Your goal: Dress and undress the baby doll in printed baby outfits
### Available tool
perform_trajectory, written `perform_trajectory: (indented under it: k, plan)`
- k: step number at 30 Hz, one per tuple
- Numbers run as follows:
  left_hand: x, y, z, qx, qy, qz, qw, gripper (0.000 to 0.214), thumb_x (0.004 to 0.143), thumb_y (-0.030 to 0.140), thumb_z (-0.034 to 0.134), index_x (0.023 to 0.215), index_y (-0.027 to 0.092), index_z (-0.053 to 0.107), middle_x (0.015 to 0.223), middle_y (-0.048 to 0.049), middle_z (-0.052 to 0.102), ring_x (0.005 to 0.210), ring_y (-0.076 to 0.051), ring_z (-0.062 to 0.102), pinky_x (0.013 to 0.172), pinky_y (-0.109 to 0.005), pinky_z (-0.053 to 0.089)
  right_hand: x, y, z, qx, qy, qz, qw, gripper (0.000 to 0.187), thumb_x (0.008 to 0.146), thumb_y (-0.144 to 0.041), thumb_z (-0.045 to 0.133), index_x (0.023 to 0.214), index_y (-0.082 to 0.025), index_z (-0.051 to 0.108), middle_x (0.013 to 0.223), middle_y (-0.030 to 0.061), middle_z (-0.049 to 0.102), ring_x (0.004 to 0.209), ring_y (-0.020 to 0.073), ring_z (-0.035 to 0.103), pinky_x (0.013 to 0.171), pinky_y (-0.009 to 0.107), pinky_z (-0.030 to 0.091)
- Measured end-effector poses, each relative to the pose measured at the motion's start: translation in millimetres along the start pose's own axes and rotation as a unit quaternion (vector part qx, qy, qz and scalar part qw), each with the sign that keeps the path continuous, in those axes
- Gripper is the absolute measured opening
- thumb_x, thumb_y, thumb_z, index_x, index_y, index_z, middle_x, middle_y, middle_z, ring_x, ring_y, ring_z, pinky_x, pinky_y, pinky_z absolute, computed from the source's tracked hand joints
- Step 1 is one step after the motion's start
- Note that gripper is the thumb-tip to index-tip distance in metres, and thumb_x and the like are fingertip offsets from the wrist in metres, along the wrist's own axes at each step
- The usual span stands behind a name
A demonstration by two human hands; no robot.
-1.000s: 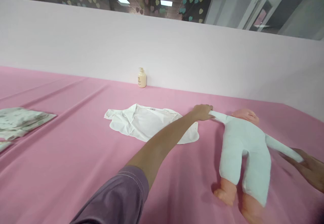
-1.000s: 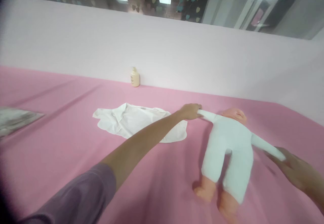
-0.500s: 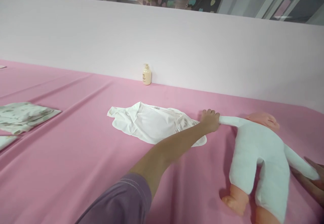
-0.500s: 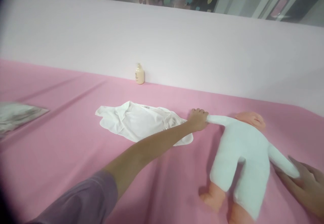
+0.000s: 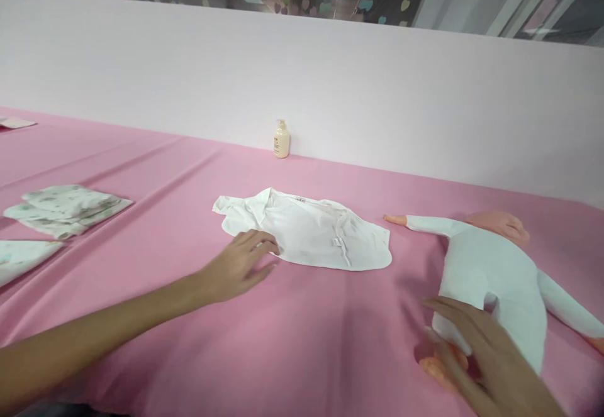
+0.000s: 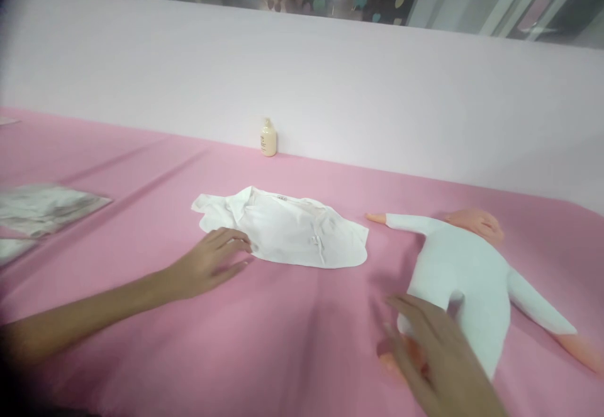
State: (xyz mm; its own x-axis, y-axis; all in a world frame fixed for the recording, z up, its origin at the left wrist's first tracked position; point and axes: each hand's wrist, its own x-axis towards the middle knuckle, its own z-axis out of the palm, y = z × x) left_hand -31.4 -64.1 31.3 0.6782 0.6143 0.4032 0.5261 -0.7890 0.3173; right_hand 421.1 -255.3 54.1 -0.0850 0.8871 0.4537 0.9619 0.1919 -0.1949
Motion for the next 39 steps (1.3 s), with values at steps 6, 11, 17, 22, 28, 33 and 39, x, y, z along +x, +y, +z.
perform_trajectory:
  k: [6, 11, 17, 22, 28, 33, 39]
  plan:
    - [-27, -47, -10.6, 0.025, -0.036, -0.044, 0.998, 0.046, 0.114, 0.043, 0.049, 0.157, 0.031, 0.054, 0.156, -0.0088, 0.061, 0.145, -0.03, 0.054, 0.121, -0.051, 0.047, 72, -78, 72, 0.037, -0.16, -0.071, 0.984, 0.049, 0.111, -0.044, 0.05, 0.159, -0.034, 0.049, 0.157, 0.0093, 0.063, 0.144, 0.0339, 0.061, 0.116, 0.058, 0.056]
    - [-30, -44, -15.8, 0.042, -0.045, -0.041, 0.997, 0.038, 0.114, 0.043, 0.049, 0.146, 0.032, 0.065, 0.149, -0.01, 0.063, 0.134, -0.03, 0.059, 0.117, -0.053, 0.047, 97, -99, 101, 0.064, -0.144, -0.077, 0.985, 0.04, 0.111, -0.04, 0.051, 0.15, -0.03, 0.056, 0.148, 0.0128, 0.064, 0.136, 0.0323, 0.064, 0.11, 0.056, 0.059]
    - [-48, -28, -36.8, 0.051, -0.069, -0.053, 0.995, 0.028, 0.113, 0.042, 0.049, 0.123, 0.027, 0.07, 0.122, -0.0084, 0.068, 0.106, -0.026, 0.064, 0.099, -0.046, 0.051, 90, -111, 91, 0.09, -0.144, -0.057, 0.984, 0.021, 0.111, -0.038, 0.052, 0.126, -0.029, 0.064, 0.12, 0.01, 0.072, 0.106, 0.029, 0.071, 0.092, 0.05, 0.062]
    - [-76, 5, -53.6, 0.006, -0.102, -0.07, 0.992, 0.022, 0.111, 0.042, 0.053, 0.111, 0.028, 0.07, 0.11, -0.004, 0.07, 0.102, -0.025, 0.065, 0.097, -0.043, 0.05, 61, -131, 70, 0.128, -0.201, -0.061, 0.969, 0.02, 0.11, -0.036, 0.051, 0.121, -0.031, 0.067, 0.117, 0.0082, 0.073, 0.105, 0.0287, 0.072, 0.089, 0.048, 0.063]
    - [-93, -6, -66.7, 0.033, -0.009, -0.175, 0.984, 0.03, 0.111, 0.051, 0.05, 0.127, 0.029, 0.065, 0.13, -0.0046, 0.071, 0.116, -0.028, 0.066, 0.104, -0.046, 0.048, 40, -109, 54, 0.096, -0.112, -0.018, 0.989, 0.027, 0.108, -0.045, 0.052, 0.128, -0.034, 0.067, 0.125, 0.0077, 0.075, 0.114, 0.031, 0.074, 0.095, 0.047, 0.063]
    - [-87, -55, -65.1, 0.078, 0.006, -0.306, 0.949, 0.049, 0.103, 0.068, 0.053, 0.12, 0.024, 0.063, 0.128, -0.0117, 0.073, 0.119, -0.035, 0.064, 0.103, -0.051, 0.048, 43, -62, 50, -0.082, -0.013, 0.025, 0.996, 0.035, 0.105, -0.055, 0.048, 0.118, -0.028, 0.067, 0.111, 0.0138, 0.076, 0.099, 0.039, 0.074, 0.087, 0.057, 0.058]
    - [-67, -74, -59.6, 0.044, -0.071, -0.365, 0.927, 0.046, 0.092, 0.07, 0.061, 0.09, 0.024, 0.06, 0.092, -0.0058, 0.072, 0.093, -0.031, 0.067, 0.082, -0.04, 0.046, 46, -48, 61, -0.085, -0.065, 0.108, 0.988, 0.047, 0.102, -0.068, 0.044, 0.11, -0.025, 0.06, 0.096, 0.013, 0.074, 0.082, 0.0364, 0.075, 0.069, 0.049, 0.057]
